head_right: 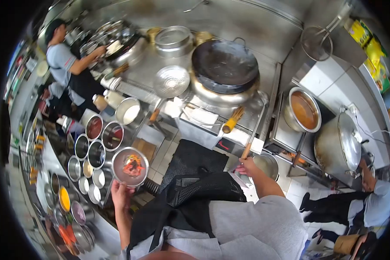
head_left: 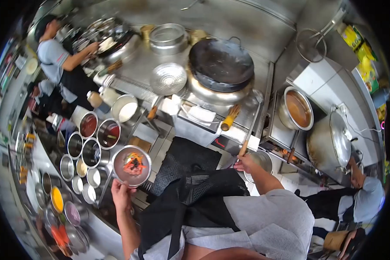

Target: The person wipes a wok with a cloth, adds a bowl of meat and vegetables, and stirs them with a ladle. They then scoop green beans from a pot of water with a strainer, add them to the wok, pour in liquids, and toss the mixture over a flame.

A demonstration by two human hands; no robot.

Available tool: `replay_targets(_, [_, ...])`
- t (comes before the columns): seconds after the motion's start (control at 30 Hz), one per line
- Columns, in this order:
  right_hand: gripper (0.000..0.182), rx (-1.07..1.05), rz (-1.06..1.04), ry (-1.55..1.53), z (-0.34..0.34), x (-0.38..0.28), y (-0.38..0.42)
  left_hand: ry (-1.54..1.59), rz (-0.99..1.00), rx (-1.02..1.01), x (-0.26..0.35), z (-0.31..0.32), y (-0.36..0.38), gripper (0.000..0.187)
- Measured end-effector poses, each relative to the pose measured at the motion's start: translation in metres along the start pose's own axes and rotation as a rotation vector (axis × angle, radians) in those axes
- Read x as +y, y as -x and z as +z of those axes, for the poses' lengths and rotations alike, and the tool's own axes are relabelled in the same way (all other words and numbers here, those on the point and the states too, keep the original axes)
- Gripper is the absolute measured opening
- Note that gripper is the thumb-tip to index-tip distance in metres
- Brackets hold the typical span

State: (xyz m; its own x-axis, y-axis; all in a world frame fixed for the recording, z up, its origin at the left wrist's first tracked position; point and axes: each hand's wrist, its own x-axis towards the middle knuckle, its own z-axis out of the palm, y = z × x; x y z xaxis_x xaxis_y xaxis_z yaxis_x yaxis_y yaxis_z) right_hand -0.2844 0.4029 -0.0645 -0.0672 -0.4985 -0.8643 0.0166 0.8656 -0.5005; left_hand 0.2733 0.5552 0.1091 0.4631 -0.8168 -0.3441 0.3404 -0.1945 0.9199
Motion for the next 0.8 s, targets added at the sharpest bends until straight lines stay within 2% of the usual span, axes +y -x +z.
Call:
replay_targets(0.1, [0.033, -0.092, -0.002, -0.021, -0.025, 0.005, -0.029, -0.061, -0.050, -0.125, 0.012, 0.073, -0.039, 0.007])
replay_targets(0.27, [0.039, -0.033, -0.152, -0.281, -0.044, 0.003, -0.042, -0.150, -0.084, -0.322, 0.020, 0.167, -0.111, 0.005])
replay_targets(0.33, [0.040, -0.072, -0.105, -0.292, -0.039, -0.014, -0.010, -0.195, -0.086, -0.393, 0.024, 0.199, -0.132, 0.004])
replay_targets(0.4, [0.037, 0.025, -0.095, -0.366, -0.035, -0.045, 0.023, -0.189, -0.089, -0.458, 0.019, 0.222, -0.155, 0.004])
replay_targets(0.47, [0.031, -0.012, -0.260, -0.412, -0.045, -0.072, 0.038, -0.137, -0.125, -0.517, 0.014, 0.238, -0.175, 0.017])
replay_targets(0.53, [0.026, 0.104, -0.469, -0.450, -0.052, -0.107, 0.054, -0.150, -0.155, -0.552, 0.012, 0.258, -0.194, 0.016])
replay_targets(0.6, [0.025, 0.152, -0.468, -0.456, -0.043, -0.145, 0.103, -0.168, -0.191, -0.602, 0.008, 0.274, -0.211, 0.016])
replay_targets(0.67, [0.025, 0.166, -0.499, -0.496, -0.033, -0.151, 0.133, -0.198, -0.197, -0.611, 0.004, 0.285, -0.233, 0.016])
replay_targets(0.73, [0.026, 0.118, -0.661, -0.648, -0.021, -0.155, 0.155, -0.182, -0.206, -0.687, 0.000, 0.286, -0.259, 0.017])
replay_targets(0.8, [0.029, 0.145, -0.716, -0.695, -0.011, -0.154, 0.170, -0.117, -0.227, -0.745, 0.002, 0.289, -0.281, 0.016])
